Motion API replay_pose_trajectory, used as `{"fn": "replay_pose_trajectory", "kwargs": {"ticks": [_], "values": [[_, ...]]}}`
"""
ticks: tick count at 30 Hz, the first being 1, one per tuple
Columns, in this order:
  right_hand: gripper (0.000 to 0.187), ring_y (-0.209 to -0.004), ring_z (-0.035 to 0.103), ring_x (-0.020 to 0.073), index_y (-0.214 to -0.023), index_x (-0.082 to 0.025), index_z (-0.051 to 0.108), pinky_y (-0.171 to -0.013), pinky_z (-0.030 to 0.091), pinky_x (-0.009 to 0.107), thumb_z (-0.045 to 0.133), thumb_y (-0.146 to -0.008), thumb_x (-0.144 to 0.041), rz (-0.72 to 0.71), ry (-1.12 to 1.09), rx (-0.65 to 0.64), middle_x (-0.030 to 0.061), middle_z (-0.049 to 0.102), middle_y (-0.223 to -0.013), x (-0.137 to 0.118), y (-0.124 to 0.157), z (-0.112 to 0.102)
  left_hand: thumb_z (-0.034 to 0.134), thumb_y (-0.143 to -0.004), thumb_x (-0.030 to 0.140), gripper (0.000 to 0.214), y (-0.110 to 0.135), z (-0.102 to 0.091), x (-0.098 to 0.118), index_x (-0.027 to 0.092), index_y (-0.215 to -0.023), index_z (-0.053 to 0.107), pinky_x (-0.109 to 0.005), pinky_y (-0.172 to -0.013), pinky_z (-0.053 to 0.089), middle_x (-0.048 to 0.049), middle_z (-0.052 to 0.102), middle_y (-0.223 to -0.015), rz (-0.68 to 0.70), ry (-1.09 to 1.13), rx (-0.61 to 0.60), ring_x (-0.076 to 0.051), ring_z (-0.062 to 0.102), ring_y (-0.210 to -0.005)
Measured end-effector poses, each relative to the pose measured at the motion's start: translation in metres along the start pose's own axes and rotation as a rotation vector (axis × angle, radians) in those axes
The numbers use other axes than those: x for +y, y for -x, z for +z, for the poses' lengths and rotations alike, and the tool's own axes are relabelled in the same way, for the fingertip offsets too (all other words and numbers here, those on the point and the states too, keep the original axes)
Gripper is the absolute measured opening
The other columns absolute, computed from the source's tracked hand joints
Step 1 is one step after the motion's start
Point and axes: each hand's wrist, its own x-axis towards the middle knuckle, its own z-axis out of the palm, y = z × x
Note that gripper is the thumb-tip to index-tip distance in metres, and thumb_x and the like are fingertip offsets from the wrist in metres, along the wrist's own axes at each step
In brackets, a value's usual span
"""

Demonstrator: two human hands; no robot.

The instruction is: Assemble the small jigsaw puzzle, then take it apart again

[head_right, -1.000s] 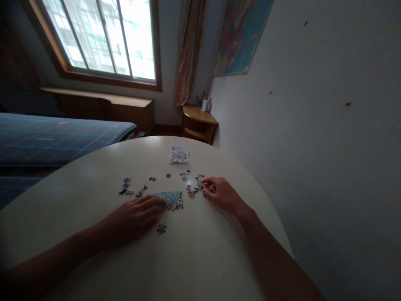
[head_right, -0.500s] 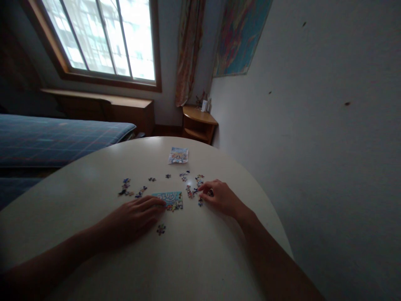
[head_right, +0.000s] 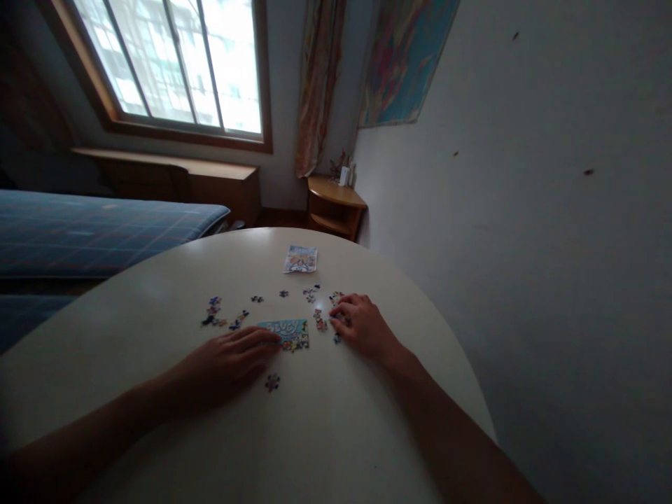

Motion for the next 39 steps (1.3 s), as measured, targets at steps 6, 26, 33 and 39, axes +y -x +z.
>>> {"fn": "replay_pose_trajectory", "kwargs": {"ticks": [6, 26, 33, 39], "values": [[0.014, -0.106, 0.056, 0.0265, -0.093, -0.02, 0.068, -0.097, 0.042, 0.044, 0.067, -0.08, -0.02, 0.003, -0.035, -0.001, 0.0094, 0.067, -0.11, -0.001, -0.002, 0.0, 0.046, -0.094, 0.014, 0.027, 0.0, 0.0, 0.0, 0.018, -0.118, 0.056, -0.039, -0.087, 0.056, -0.0092, 0.062, -0.122, 0.002, -0.01, 0.037, -0.024, 0.058, -0.111], [0.013, -0.109, 0.057, 0.0255, -0.094, -0.022, 0.071, -0.098, 0.043, 0.046, 0.065, -0.084, -0.024, -0.028, -0.11, 0.028, 0.0088, 0.068, -0.11, 0.003, -0.002, 0.006, 0.043, -0.084, 0.029, 0.032, 0.003, 0.002, -0.024, 0.021, -0.058, 0.027, -0.026, -0.052, 0.021, 0.0051, 0.032, -0.049, -0.522, 0.07, 0.175, -0.011, 0.029, -0.047], [0.014, -0.11, 0.057, 0.0249, -0.096, -0.023, 0.072, -0.099, 0.043, 0.045, 0.064, -0.084, -0.025, -0.043, -0.12, 0.026, 0.0085, 0.067, -0.111, 0.006, -0.002, 0.008, 0.044, -0.078, 0.028, 0.028, 0.007, -0.008, -0.038, 0.022, -0.057, 0.026, -0.025, -0.053, 0.022, 0.0065, 0.03, -0.048, -0.596, 0.149, 0.301, -0.01, 0.026, -0.047], [0.013, -0.111, 0.056, 0.0246, -0.096, -0.023, 0.071, -0.1, 0.042, 0.044, 0.063, -0.085, -0.025, -0.032, -0.117, 0.009, 0.0083, 0.066, -0.113, 0.005, -0.002, 0.007, 0.045, -0.076, 0.033, 0.028, 0.009, -0.012, -0.045, 0.022, -0.057, 0.028, -0.024, -0.051, 0.022, 0.0068, 0.031, -0.049, -0.669, 0.2, 0.339, -0.01, 0.028, -0.048]]}}
